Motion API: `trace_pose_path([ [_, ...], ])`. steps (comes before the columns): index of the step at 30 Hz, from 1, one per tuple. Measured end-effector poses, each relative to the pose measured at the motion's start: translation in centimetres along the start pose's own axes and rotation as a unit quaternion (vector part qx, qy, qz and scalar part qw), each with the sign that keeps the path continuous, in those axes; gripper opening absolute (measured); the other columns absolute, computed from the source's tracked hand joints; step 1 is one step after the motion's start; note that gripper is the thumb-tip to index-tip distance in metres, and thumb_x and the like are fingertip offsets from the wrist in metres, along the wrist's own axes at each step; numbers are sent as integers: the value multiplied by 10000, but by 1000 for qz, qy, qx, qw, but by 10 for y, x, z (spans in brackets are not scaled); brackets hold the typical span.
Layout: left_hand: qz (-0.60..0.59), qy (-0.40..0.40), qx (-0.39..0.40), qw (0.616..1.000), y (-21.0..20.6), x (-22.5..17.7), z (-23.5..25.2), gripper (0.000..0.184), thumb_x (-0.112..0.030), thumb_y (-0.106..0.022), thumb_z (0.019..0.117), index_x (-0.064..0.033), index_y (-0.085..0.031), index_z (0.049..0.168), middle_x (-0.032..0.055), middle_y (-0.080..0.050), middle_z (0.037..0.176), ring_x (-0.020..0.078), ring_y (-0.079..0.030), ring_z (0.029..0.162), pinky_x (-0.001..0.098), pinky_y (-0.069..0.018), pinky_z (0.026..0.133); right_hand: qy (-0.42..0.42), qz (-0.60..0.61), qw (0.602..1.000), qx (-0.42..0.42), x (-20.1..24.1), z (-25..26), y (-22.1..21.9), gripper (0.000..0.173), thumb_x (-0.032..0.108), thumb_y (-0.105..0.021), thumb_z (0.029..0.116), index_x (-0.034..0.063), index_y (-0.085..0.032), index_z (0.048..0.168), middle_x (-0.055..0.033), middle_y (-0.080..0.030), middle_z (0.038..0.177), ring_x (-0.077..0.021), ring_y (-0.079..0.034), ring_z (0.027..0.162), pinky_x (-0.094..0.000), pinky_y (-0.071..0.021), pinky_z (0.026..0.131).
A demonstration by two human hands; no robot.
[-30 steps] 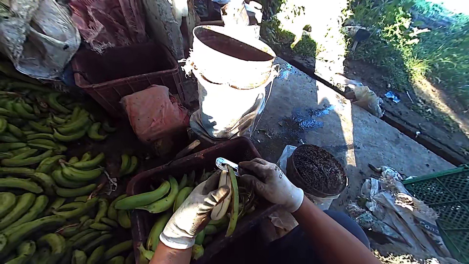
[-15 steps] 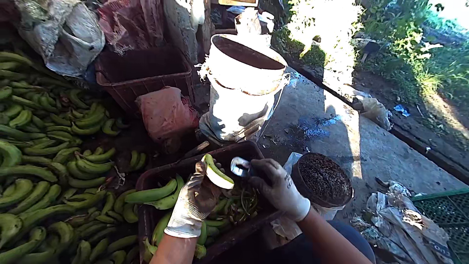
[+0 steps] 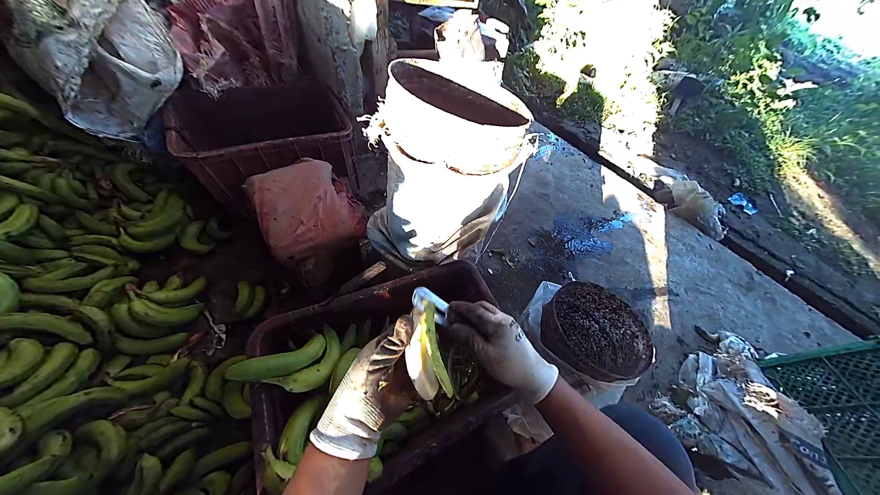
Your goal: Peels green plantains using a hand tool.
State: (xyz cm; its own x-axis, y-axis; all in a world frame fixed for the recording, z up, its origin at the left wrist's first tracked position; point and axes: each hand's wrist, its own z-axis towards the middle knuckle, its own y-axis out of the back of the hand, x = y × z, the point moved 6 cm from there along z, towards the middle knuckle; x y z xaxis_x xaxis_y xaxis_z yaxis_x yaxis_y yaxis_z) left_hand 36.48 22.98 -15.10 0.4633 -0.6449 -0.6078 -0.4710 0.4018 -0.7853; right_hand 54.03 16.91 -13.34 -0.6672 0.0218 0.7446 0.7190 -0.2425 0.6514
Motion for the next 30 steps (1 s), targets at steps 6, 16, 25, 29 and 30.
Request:
trace_pose_path([
  [6, 3, -1, -57, 998, 9, -16, 7, 394, -223, -326, 1093, 1, -545, 1334, 209, -674, 1085, 301, -696, 918, 456, -603, 811, -205, -38, 978, 5, -54, 13, 27, 513, 595, -552, 980, 207, -666, 1295, -25, -724, 1126, -172, -685, 1041, -484, -545, 953],
  [16, 59, -67, -67, 994, 15, -25, 4, 361, -204, -469, 1040, 12, -574, 1310, 188, -680, 1059, 246, -695, 883, 393, -609, 778, 170, -58, 983, 43, 25, -23, -3, 374, 407, -777, 904, 238, -726, 1234, -57, -662, 1215, -173, -625, 1143, -408, -538, 993],
  [25, 124, -68, -76, 987, 7, -14, 3, 337, -167, -449, 1053, 3, -605, 1299, 162, -695, 1112, 226, -699, 972, 391, -602, 856, -120, 3, 990, -80, -23, 5, 11, 417, 454, -675, 956, 194, -714, 1279, -75, -675, 1233, -198, -641, 1148, -447, -542, 996],
  [29, 1, -23, -86, 996, 12, -14, 8, 384, -245, -347, 1098, -15, -577, 1302, 179, -676, 1059, 248, -692, 869, 402, -608, 759, -147, 3, 986, -73, -42, 9, 38, 443, 509, -643, 966, 212, -701, 1289, -52, -669, 1243, -173, -636, 1150, -431, -538, 998],
  [30, -8, -26, -88, 996, 13, -16, 9, 372, -264, -360, 1102, -29, -578, 1290, 165, -672, 1035, 236, -686, 839, 392, -607, 730, -110, 9, 992, -57, -33, 5, 41, 433, 483, -658, 965, 203, -700, 1292, -49, -664, 1244, -156, -637, 1139, -401, -549, 980],
])
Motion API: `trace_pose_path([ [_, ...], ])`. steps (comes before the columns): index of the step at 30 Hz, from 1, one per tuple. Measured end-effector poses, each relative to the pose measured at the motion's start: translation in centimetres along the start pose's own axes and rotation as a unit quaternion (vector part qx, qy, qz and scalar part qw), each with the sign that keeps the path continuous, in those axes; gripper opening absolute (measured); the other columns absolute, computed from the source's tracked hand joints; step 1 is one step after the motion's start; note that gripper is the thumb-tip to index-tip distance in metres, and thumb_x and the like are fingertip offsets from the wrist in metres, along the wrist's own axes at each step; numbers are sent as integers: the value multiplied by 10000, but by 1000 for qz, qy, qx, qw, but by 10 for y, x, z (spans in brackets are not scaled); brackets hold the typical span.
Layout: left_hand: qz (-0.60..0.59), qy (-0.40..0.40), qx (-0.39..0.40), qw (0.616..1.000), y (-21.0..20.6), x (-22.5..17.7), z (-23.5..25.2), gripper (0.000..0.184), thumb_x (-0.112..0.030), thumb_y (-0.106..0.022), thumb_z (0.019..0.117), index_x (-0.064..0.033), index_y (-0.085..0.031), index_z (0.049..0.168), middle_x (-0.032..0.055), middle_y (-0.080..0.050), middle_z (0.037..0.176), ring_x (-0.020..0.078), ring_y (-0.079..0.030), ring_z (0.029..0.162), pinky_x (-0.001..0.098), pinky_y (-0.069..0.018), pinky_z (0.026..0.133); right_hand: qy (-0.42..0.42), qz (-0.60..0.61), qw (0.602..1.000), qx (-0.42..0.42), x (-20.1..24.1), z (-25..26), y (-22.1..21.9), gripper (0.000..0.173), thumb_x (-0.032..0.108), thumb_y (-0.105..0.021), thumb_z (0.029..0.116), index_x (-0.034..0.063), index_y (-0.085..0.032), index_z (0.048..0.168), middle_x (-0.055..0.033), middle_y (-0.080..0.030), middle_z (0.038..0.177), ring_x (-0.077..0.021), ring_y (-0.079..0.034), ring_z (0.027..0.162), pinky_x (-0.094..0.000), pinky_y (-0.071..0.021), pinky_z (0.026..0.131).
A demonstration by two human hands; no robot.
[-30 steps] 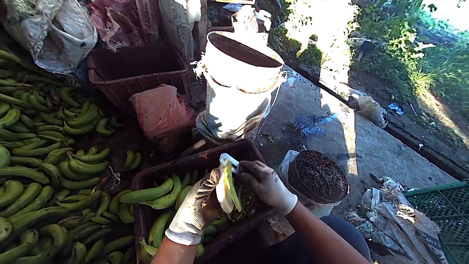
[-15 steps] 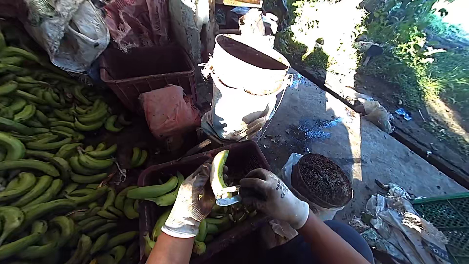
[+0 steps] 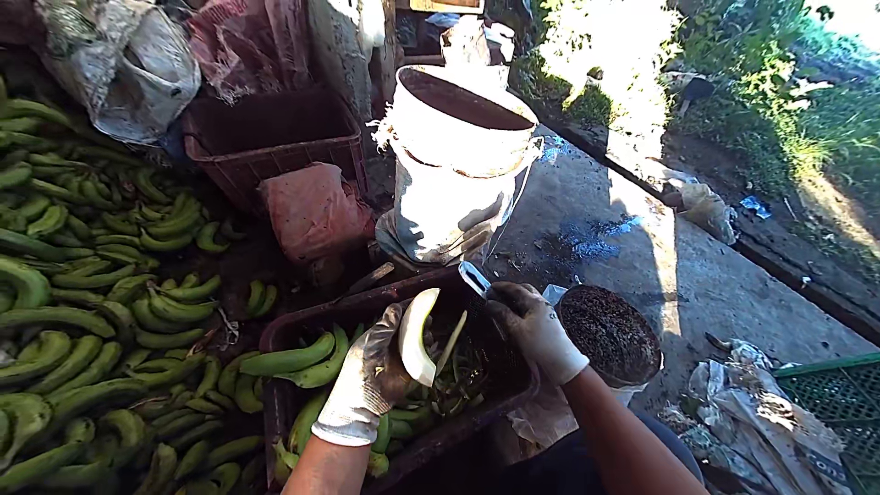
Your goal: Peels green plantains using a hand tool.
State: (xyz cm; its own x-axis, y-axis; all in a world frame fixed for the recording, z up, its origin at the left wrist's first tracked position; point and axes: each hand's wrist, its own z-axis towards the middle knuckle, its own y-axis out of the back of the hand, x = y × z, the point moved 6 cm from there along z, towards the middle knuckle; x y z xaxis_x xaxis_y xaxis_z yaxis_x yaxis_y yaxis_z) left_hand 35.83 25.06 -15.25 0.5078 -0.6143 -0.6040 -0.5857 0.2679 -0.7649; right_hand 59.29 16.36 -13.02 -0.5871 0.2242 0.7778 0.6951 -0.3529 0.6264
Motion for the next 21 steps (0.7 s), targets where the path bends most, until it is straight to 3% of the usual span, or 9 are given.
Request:
trace_pose_path([
  [3, 7, -28, -3, 1000, 7, -4, 2, 314, -200, -418, 1078, -38, -561, 1304, 155, -675, 1047, 228, -689, 871, 399, -609, 754, 118, 25, 987, 103, 32, -26, -7, 387, 350, -740, 935, 179, -717, 1281, -43, -657, 1238, -126, -638, 1116, -343, -571, 953],
  [5, 6, -28, -2, 1000, 7, -5, 1, 327, -205, -394, 1082, -34, -565, 1301, 159, -670, 1037, 231, -682, 866, 405, -601, 768, 167, 2, 971, 172, 46, -43, -20, 385, 358, -770, 916, 216, -725, 1271, -36, -650, 1234, -123, -620, 1129, -340, -552, 976],
  [8, 13, -16, 36, 999, 2, 0, -4, 331, -221, -464, 1050, -31, -592, 1289, 155, -680, 1040, 212, -692, 858, 373, -612, 749, 210, -25, 959, 191, 50, -51, -37, 381, 398, -774, 909, 235, -736, 1252, -54, -650, 1200, -139, -615, 1119, -347, -535, 983],
  [11, 43, -24, 75, 996, -9, 8, -10, 337, -192, -429, 1067, -39, -579, 1327, 130, -681, 1109, 190, -682, 969, 366, -591, 857, 208, -18, 967, 144, 49, -46, -40, 387, 394, -775, 907, 227, -737, 1254, -74, -650, 1206, -152, -616, 1123, -352, -533, 984],
  [14, 46, -39, 99, 993, -15, 12, -11, 381, -144, -417, 1046, -36, -526, 1394, 142, -662, 1188, 211, -671, 1044, 396, -576, 910, 192, 2, 981, 25, 43, -35, -34, 375, 371, -791, 890, 222, -752, 1232, -79, -667, 1186, -161, -635, 1099, -367, -554, 960],
  [16, 58, -37, 98, 993, -18, 12, -11, 402, -168, -452, 1054, -37, -501, 1430, 154, -658, 1215, 217, -675, 1040, 395, -585, 896, 137, 22, 989, -47, 35, -23, -25, 352, 350, -781, 898, 212, -760, 1221, -74, -672, 1178, -157, -645, 1083, -362, -569, 941],
  [19, 83, -24, 101, 991, -19, 12, -12, 448, -231, -527, 1033, -44, -515, 1440, 145, -668, 1142, 195, -677, 913, 354, -597, 788, 13, 37, 994, -100, 5, 2, -2, 380, 399, -720, 941, 210, -735, 1271, -70, -669, 1244, -183, -652, 1120, -430, -571, 948],
  [21, 111, -36, 104, 988, -19, 10, -13, 466, -229, -536, 1017, -34, -521, 1439, 148, -667, 1187, 198, -682, 965, 355, -595, 836, -13, 59, 993, -97, -4, 8, 11, 397, 408, -685, 968, 193, -708, 1301, -55, -660, 1290, -168, -637, 1169, -419, -558, 983],
])
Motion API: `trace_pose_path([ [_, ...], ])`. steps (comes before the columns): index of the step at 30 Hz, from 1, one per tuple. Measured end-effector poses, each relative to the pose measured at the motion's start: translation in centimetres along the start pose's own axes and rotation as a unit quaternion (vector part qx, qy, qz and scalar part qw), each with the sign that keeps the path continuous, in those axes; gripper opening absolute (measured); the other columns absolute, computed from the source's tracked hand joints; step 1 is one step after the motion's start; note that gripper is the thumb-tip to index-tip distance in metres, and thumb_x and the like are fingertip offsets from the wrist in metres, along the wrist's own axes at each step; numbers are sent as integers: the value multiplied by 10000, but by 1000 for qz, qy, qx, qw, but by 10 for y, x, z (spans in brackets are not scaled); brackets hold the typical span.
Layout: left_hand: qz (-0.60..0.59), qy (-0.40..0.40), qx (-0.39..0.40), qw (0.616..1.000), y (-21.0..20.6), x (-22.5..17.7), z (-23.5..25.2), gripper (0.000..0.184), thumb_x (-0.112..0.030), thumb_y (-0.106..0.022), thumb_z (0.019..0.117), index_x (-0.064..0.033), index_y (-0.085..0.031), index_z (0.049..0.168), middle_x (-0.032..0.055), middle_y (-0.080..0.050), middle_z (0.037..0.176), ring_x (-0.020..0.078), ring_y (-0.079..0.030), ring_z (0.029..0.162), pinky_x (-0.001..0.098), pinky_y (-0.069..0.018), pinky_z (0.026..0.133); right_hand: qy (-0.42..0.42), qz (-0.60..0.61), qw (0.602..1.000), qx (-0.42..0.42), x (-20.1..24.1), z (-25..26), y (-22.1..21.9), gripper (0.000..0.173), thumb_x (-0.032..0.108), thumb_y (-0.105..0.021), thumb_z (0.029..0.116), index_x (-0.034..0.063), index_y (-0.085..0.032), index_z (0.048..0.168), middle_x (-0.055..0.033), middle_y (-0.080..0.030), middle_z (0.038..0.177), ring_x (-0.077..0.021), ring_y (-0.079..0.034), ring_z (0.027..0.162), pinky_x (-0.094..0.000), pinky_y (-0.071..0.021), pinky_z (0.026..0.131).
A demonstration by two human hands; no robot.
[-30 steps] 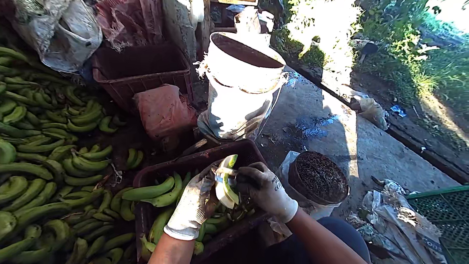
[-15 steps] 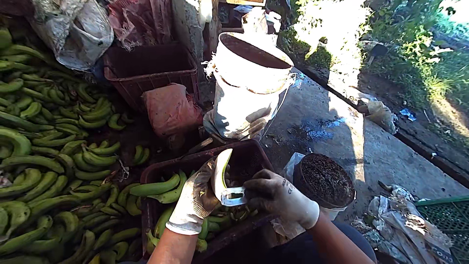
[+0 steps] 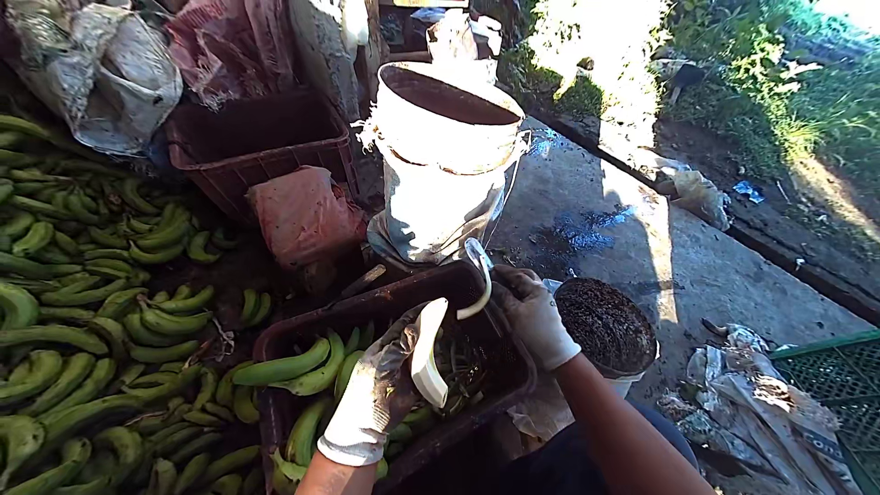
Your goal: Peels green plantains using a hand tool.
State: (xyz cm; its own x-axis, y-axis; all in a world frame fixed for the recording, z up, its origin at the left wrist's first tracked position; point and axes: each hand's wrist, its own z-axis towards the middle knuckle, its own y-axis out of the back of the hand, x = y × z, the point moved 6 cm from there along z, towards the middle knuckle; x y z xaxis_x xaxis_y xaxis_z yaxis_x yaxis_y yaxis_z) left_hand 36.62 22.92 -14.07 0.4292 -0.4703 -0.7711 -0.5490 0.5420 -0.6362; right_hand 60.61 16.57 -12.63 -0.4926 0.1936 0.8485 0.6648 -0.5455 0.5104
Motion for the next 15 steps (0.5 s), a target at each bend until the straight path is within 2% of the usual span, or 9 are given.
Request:
trace_pose_path([
  [3, 50, -23, -30, 998, 2, -4, 2, 461, -169, -506, 1021, -22, -499, 1458, 160, -651, 1239, 216, -674, 1028, 370, -586, 880, 18, -14, 1000, 14, 11, -8, 6, 411, 429, -672, 969, 166, -715, 1283, -61, -662, 1259, -149, -646, 1132, -372, -565, 962],
  [6, 132, -21, -87, 987, 11, -6, 4, 503, -108, -559, 994, -40, -471, 1484, 156, -629, 1316, 227, -665, 1101, 385, -586, 903, 10, -62, 998, 17, 14, -18, 3, 469, 500, -679, 941, 171, -715, 1274, -68, -670, 1226, -164, -646, 1117, -405, -552, 971],
  [8, 179, -13, -151, 972, 16, -8, 1, 558, -88, -646, 925, -64, -503, 1465, 134, -656, 1274, 213, -685, 1050, 382, -604, 859, -20, -69, 997, 22, 14, -21, 1, 609, 583, -726, 869, 178, -681, 1323, -66, -679, 1202, -181, -657, 1081, -436, -559, 945],
  [10, 184, -20, -193, 964, 22, -11, -1, 558, -62, -698, 897, -56, -529, 1429, 144, -670, 1213, 227, -696, 998, 403, -616, 830, -55, -125, 990, 46, 15, -23, -1, 751, 646, -754, 802, 205, -628, 1397, -73, -667, 1216, -217, -647, 1089, -487, -548, 947],
  [12, 191, -42, -213, 957, 27, -16, -2, 559, -33, -724, 878, -47, -540, 1406, 159, -673, 1191, 249, -706, 981, 420, -628, 816, -67, -197, 975, 80, 16, -22, -5, 759, 593, -764, 819, 198, -589, 1443, -112, -636, 1244, -276, -629, 1116, -529, -526, 965],
  [13, 199, -50, -216, 954, 28, -19, -2, 567, -35, -736, 871, -45, -538, 1403, 156, -673, 1195, 253, -706, 993, 421, -630, 825, -63, -196, 974, 92, 15, -22, -7, 742, 558, -784, 813, 191, -598, 1431, -116, -635, 1245, -277, -631, 1111, -528, -530, 960],
  [15, 195, -53, -223, 954, 27, -20, -2, 578, -52, -758, 872, -34, -518, 1397, 159, -671, 1185, 261, -712, 990, 435, -637, 825, -16, -108, 988, 109, 23, -29, -14, 754, 481, -857, 767, 180, -612, 1413, -82, -662, 1228, -215, -657, 1065, -473, -566, 929],
])
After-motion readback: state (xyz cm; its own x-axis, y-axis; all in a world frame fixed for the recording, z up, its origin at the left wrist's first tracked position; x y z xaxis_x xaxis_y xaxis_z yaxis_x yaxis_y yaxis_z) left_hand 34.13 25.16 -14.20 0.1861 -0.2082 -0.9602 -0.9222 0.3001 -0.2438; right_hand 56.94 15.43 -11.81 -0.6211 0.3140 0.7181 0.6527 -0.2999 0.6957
